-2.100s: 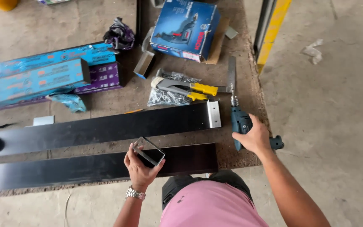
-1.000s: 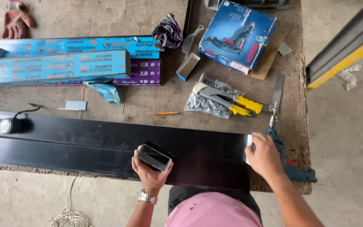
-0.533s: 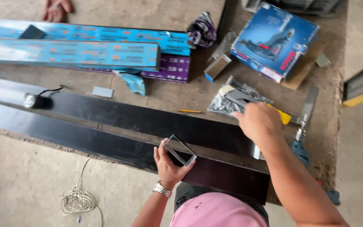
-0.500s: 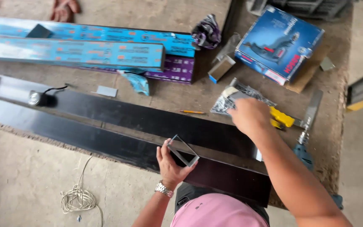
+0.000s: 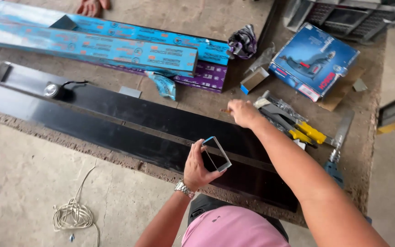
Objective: The person assembles a metal frame by marking positions on a long black beam with a pencil and a square ruler. They use a power drill to attach metal brackets to the beam, then measure and mark additional points with a tape measure and pencil.
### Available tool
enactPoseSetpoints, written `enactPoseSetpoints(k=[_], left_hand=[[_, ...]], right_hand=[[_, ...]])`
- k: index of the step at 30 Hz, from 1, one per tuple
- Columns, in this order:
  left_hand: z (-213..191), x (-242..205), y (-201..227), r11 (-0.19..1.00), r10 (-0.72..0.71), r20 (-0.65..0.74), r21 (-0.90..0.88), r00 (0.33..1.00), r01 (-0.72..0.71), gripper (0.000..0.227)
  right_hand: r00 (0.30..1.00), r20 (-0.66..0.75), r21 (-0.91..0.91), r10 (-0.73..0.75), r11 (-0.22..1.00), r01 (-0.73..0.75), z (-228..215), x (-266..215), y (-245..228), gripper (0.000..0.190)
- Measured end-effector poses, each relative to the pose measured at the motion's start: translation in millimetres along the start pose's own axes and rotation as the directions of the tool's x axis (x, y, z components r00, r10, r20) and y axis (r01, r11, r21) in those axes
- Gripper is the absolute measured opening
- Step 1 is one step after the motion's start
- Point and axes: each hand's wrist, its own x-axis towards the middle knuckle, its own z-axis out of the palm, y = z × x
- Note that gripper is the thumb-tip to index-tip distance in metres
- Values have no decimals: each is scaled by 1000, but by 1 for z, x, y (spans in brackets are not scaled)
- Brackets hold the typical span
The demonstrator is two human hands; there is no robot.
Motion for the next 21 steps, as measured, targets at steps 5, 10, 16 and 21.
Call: enactPoseSetpoints(k=[5,10,16,21], left_hand=[[-20,7,10,999,13,116,-52,993,-7,130],[-3,12,45,996,66,306,-70,950,-47,126],[73,4,130,939,295,528,-314,796,-140,131],[77,-11,122,787,-153,268,-548,951,281,141]], right_hand=[[860,-261,633,437,751,-189,-91,-168,-13,27],[715,-186,832,674,495,-250,-7,-348,27,29],[585,-252,762,771,531,-371,74,-393,1,19],[888,211,827,408,-558,59,73,-346,-36,12]])
